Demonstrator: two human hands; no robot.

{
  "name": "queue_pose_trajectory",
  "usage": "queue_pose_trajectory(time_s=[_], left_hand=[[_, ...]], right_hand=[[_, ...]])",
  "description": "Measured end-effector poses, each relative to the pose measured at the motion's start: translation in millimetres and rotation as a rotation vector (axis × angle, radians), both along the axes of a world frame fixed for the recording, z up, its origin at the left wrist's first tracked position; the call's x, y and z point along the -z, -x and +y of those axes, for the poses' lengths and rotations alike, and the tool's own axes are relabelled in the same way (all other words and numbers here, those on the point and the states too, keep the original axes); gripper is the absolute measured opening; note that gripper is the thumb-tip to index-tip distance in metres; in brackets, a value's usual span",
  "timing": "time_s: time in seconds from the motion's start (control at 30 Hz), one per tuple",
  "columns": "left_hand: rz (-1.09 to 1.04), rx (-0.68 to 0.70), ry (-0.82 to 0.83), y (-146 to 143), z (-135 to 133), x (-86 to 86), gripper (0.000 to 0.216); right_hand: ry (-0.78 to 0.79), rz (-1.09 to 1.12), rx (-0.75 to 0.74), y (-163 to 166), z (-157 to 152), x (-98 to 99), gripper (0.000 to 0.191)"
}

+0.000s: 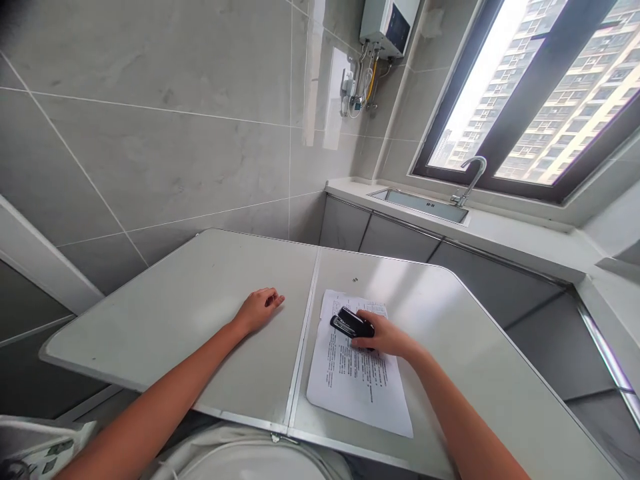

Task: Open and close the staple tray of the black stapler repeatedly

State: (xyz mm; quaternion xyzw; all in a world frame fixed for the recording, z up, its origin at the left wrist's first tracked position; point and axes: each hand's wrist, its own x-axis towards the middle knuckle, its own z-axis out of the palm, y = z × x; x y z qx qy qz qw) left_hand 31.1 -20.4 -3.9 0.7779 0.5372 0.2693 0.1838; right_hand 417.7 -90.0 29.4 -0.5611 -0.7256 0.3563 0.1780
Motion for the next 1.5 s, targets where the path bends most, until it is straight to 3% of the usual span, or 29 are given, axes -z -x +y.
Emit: queue_pose_trajectory(time_s=[0.07, 0.13, 0.23, 0.27, 0.37, 0.53, 0.7, 0.87, 0.93, 1.03, 1.13, 1.23, 1.5], left_hand=[[-0.008, -0.074, 0.038, 1, -1, -1.2, 0.052], [0.064, -0.164, 0.048, 4, 0, -0.4, 0.058], [0.248, -0.186, 0.044, 7, 4, 1.7, 0.049], [0.303, -0.167, 0.046, 8, 5, 2.0, 0.046], [0.387, -0.125, 0.051, 8, 7, 1.5, 0.044], [0.411, -0.113, 0.055, 8, 6, 0.5, 0.046], [0.395, -0.106, 0.056, 9, 6, 1.0, 0.046], [0.368, -0.089, 0.063, 10, 5, -1.1, 0.046], [0.369, -0.082, 0.061, 10, 4, -2.4, 0.045], [0.371, -0.083, 0.068, 11, 4, -4.6, 0.044], [0.375, -0.083, 0.089, 11, 3, -6.9, 0.044], [0.375, -0.074, 0.096, 10, 2, -8.1, 0.043], [0.334, -0.09, 0.095, 10, 3, -5.4, 0.041]], right_hand=[[-0.033, 0.132, 0.02, -27, 7, -0.9, 0.051], [-0.191, 0.176, 0.242, -59, 16, 6.4, 0.044], [-0.365, -0.094, 0.722, -105, 28, 31.4, 0.037], [-0.398, -0.158, 0.821, -116, 30, 40.6, 0.035], [-0.415, -0.217, 0.901, -132, 33, 60.4, 0.033], [-0.343, -0.299, 0.762, -124, 36, 65.2, 0.031], [-0.367, -0.303, 0.715, -127, 37, 68.5, 0.03], [-0.576, -0.194, 0.703, -103, 32, 57.9, 0.034], [-0.647, -0.116, 0.525, -80, 30, 48.0, 0.038], [-0.558, 0.023, 0.13, -47, 27, 34.7, 0.044], [-0.43, 0.171, -0.013, -29, 23, 28.4, 0.051], [-0.288, 0.162, -0.214, -24, 18, 28.1, 0.051], [-0.254, 0.13, -0.413, 4, 11, 26.1, 0.052]])
